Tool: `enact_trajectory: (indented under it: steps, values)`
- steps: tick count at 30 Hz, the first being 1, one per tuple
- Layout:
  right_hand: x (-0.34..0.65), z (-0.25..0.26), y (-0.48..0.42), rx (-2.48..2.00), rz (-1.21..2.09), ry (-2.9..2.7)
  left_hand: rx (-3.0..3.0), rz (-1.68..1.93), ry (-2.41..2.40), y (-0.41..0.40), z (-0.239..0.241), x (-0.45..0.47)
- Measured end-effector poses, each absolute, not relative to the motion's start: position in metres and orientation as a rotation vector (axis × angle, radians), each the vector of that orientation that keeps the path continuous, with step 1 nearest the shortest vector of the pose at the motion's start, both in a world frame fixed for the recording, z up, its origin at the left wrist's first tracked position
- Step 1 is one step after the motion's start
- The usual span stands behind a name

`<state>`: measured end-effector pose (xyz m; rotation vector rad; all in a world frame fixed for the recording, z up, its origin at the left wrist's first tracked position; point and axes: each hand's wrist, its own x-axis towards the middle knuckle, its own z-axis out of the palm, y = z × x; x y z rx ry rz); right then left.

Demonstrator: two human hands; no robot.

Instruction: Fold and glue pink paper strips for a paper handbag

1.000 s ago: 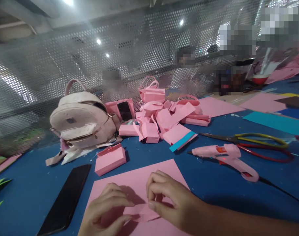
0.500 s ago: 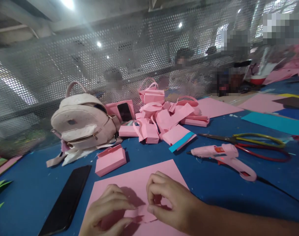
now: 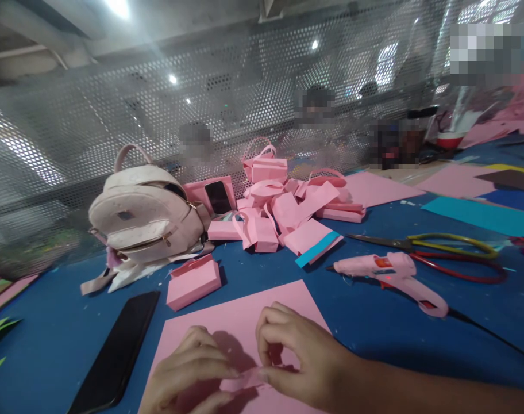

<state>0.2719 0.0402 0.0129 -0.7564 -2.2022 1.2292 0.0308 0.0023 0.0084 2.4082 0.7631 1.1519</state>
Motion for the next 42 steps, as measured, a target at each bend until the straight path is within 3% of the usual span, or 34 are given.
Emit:
enact_trajectory:
  steps: [42]
  values:
    - [0.273, 0.010, 0.039, -0.706, 1.268, -2.207, 2.391, 1.347, 0.792, -0.004, 0.001, 0.047]
